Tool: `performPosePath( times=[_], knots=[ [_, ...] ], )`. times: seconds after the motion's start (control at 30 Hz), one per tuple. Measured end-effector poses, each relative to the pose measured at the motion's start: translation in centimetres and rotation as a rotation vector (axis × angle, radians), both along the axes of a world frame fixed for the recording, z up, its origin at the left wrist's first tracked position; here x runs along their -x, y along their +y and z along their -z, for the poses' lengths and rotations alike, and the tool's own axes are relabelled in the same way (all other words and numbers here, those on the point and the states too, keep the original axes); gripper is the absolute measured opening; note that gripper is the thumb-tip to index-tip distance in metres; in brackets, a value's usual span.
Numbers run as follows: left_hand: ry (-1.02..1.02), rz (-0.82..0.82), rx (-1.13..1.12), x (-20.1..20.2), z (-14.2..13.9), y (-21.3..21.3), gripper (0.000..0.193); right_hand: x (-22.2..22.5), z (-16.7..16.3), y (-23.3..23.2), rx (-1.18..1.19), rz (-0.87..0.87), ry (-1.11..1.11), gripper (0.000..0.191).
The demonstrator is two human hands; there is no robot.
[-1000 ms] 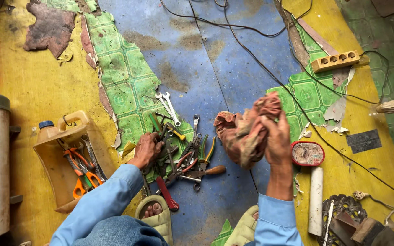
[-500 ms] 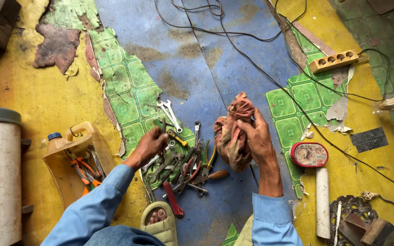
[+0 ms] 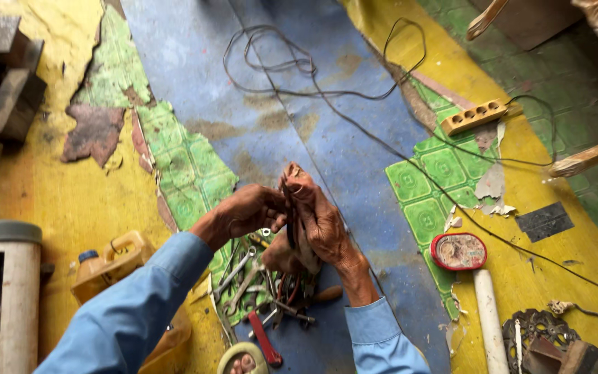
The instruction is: The person wipes hand tools one at a time with a rag and places the cleaned tools into a plastic jug container on the floor. They work through a pile of wrenches, pliers, and scissors, occasionally picking tools out of the container and wiping them again.
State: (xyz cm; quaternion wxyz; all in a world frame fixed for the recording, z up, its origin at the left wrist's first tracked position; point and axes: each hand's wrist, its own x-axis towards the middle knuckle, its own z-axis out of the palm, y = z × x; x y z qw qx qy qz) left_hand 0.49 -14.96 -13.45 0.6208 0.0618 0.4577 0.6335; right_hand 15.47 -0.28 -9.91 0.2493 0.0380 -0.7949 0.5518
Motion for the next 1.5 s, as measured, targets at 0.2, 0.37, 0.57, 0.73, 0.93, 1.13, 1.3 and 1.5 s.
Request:
performPosePath(
  times=[0.2,0.37,0.57,0.73,0.93,1.13,1.3,1.5],
  knots=[
    [0.123,-0.208,0.065,-1.2,-1.5,3.1,0.023,0.8,1.5,0.7,-0.155,0.465,-0.165,0.027],
    [0.448,-0.305,0.099,-2.5,-1.6,4.2,0.018,0.9,4.6,2.0,-0.179,0.559,-0.147,0.036],
    [0.577,-0.393,-0.15,-3.5,-1.3,4.1,0.029,0.5,6.6,3.8,0.931,0.114,-0.301,0.038],
    [0.545,-0.453,-0.102,-3.7,-1.1,3.4,0.027,-0.9,5.3,6.4,0.344,0.064,-0.535,0.043],
    [0.686,-0.362,-0.04,-3.5,-1.2,2.8,0.026,-1.9,1.9,8.0,0.398,0.196,-0.474,0.041],
    [0.921,-0.141,0.056,-3.7,-1.6,2.6,0.024,0.4,2.1,2.7,0.216,0.393,-0.19,0.028],
    [0.873,-0.06,0.115,-4.2,-2.1,2.6,0.024,0.5,3.3,2.3,0.508,0.272,-0.16,0.03],
    [0.932,0.014,0.238,-5.1,-2.4,2.7,0.022,0.4,5.0,5.1,0.555,0.44,-0.238,0.033]
  ],
)
